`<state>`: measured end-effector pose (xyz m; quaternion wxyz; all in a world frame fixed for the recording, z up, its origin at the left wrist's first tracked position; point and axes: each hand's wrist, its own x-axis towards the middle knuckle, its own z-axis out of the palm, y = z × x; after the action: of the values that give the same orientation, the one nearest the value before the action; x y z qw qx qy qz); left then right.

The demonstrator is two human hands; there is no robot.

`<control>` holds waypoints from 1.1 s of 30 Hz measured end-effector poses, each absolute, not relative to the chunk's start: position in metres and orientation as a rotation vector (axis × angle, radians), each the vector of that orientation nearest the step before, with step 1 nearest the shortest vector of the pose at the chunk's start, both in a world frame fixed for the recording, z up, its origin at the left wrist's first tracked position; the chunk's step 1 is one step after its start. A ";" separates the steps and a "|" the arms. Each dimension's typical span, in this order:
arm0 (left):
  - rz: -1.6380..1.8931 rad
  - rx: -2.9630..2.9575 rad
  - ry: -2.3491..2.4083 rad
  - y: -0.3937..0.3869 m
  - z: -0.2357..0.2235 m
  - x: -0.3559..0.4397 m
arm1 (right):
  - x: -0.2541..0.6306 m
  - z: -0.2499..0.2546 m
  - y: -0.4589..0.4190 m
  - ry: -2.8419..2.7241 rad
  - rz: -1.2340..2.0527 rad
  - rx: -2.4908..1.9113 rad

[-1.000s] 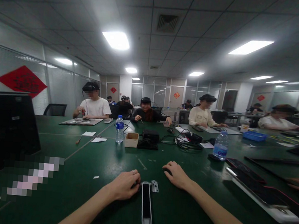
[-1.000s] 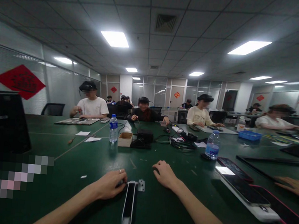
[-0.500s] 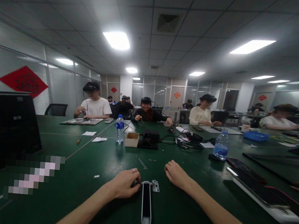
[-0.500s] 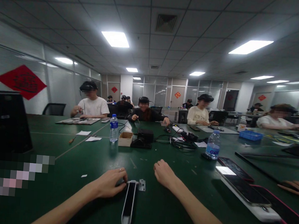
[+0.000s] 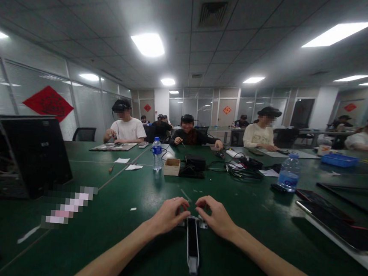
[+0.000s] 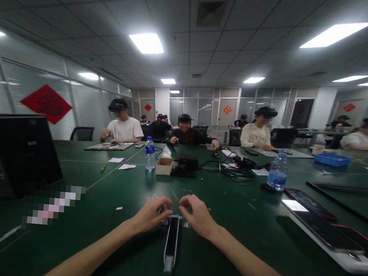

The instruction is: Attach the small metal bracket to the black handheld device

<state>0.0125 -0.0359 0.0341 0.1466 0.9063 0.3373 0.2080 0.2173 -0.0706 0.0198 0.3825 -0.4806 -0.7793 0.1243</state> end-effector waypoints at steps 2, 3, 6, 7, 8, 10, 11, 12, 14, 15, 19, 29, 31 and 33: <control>0.606 2.584 0.936 -0.039 0.035 0.014 | 0.205 0.021 -0.078 -1.957 0.380 -1.205; 0.617 2.576 0.914 -0.039 0.034 0.014 | 0.201 0.022 -0.081 -1.937 0.406 -1.198; 0.646 2.551 0.852 -0.036 0.029 0.011 | 0.194 0.021 -0.087 -1.885 0.467 -1.184; 0.644 2.544 0.841 -0.033 0.028 0.010 | 0.194 0.022 -0.086 -1.888 0.492 -1.174; 0.633 2.543 0.834 -0.030 0.027 0.007 | 0.194 0.023 -0.083 -1.896 0.520 -1.159; 0.596 2.570 0.827 -0.023 0.027 0.001 | 0.195 0.028 -0.071 -1.881 0.574 -1.130; 0.561 2.603 0.828 -0.020 0.029 -0.002 | 0.196 0.033 -0.062 -1.838 0.605 -1.123; 0.516 2.644 0.833 -0.017 0.030 -0.006 | 0.198 0.038 -0.051 -1.770 0.632 -1.125; 0.394 2.723 0.849 -0.013 0.035 -0.014 | 0.202 0.052 -0.029 -1.590 0.735 -1.141; 0.338 2.754 0.852 -0.012 0.036 -0.017 | 0.205 0.059 -0.019 -1.520 0.777 -1.161; 0.224 2.809 0.849 -0.012 0.039 -0.023 | 0.214 0.071 -0.007 -1.593 0.612 -1.226; 0.277 2.794 0.774 -0.014 0.031 -0.017 | 0.237 0.025 -0.064 -2.319 0.471 -1.343; 0.281 2.787 0.775 -0.014 0.028 -0.016 | 0.242 0.021 -0.065 -2.329 0.518 -1.372; 0.300 2.774 0.785 -0.014 0.026 -0.015 | 0.244 0.019 -0.066 -2.335 0.548 -1.374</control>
<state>-0.0150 -0.0140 0.0259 0.1215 0.9499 0.2688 0.1029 0.2440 -0.0661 0.0192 0.1876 -0.4883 -0.8298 0.1947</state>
